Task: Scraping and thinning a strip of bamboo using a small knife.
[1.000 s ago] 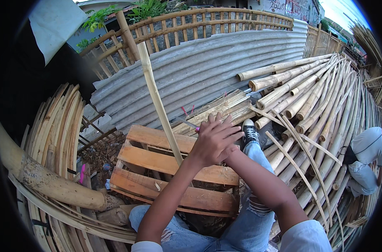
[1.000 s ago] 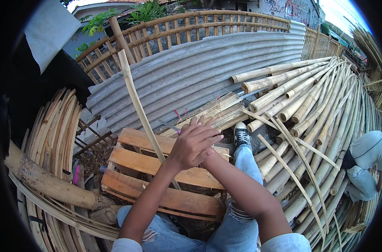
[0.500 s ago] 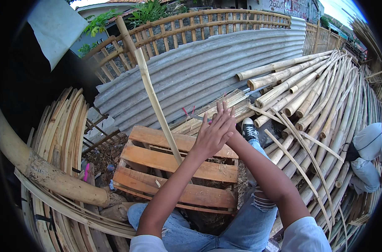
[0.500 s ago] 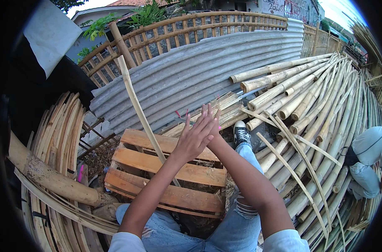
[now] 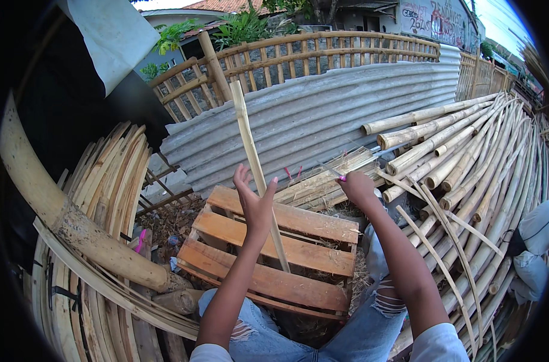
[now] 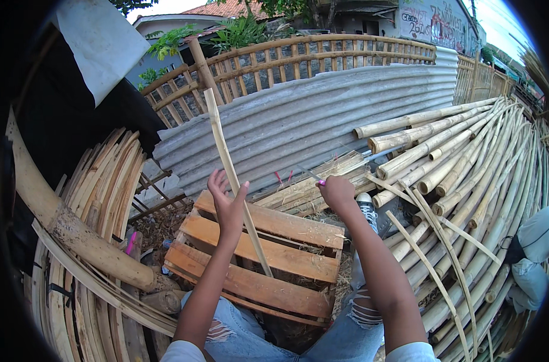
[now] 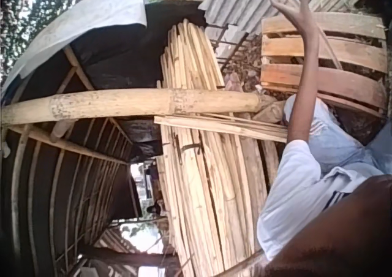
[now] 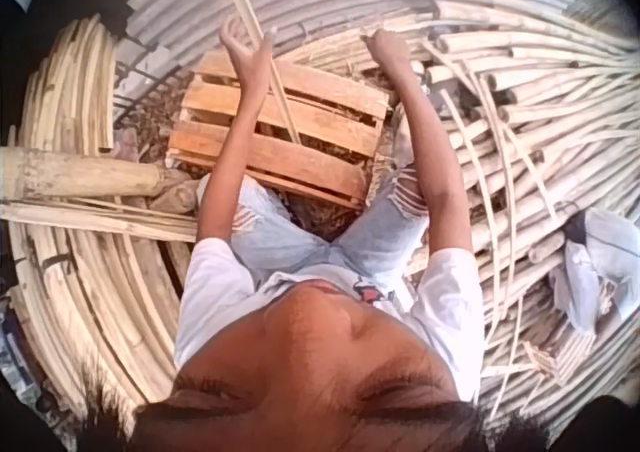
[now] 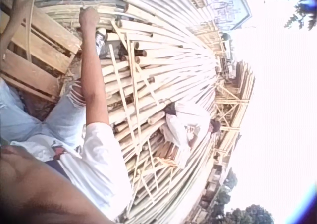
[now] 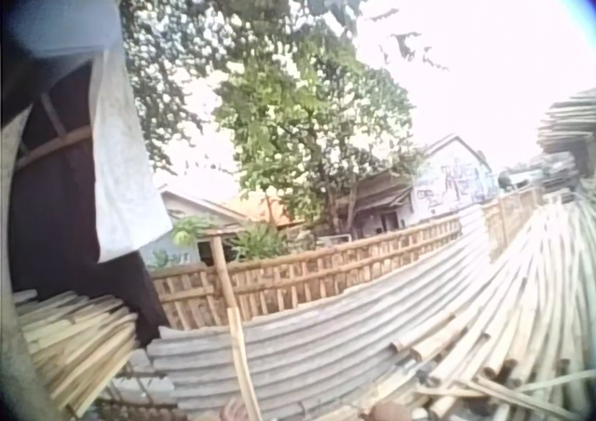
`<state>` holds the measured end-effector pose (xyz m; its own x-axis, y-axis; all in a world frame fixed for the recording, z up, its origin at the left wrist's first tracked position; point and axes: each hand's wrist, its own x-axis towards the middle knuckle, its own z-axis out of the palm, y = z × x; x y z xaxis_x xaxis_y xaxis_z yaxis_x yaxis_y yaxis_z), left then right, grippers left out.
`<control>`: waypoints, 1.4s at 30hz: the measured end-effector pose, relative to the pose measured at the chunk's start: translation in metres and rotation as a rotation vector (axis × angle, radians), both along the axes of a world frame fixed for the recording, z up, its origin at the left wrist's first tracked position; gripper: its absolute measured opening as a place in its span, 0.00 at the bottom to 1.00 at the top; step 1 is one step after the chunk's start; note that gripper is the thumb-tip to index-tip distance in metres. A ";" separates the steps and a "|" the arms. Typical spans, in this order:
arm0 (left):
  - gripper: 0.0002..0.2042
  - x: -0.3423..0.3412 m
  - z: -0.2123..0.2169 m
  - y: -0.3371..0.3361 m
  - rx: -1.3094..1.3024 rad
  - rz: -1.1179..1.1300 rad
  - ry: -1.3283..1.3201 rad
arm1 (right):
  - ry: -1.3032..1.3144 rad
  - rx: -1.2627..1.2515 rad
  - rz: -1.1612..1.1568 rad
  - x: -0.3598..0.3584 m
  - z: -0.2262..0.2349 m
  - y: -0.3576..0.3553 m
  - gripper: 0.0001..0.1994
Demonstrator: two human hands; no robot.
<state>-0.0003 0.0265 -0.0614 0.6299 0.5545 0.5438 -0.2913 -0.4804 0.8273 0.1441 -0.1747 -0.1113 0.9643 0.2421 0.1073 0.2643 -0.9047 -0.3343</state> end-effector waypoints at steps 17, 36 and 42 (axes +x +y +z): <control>0.13 0.036 -0.015 0.027 -0.830 -0.854 0.068 | -0.216 0.524 0.230 -0.030 0.062 0.020 0.13; 0.14 0.041 -0.013 0.031 -0.844 -1.294 0.185 | -0.747 -0.391 0.578 -0.028 0.201 0.092 0.08; 0.14 0.045 -0.015 0.028 -0.848 -1.274 0.171 | -0.838 -0.188 0.444 -0.012 0.191 0.095 0.09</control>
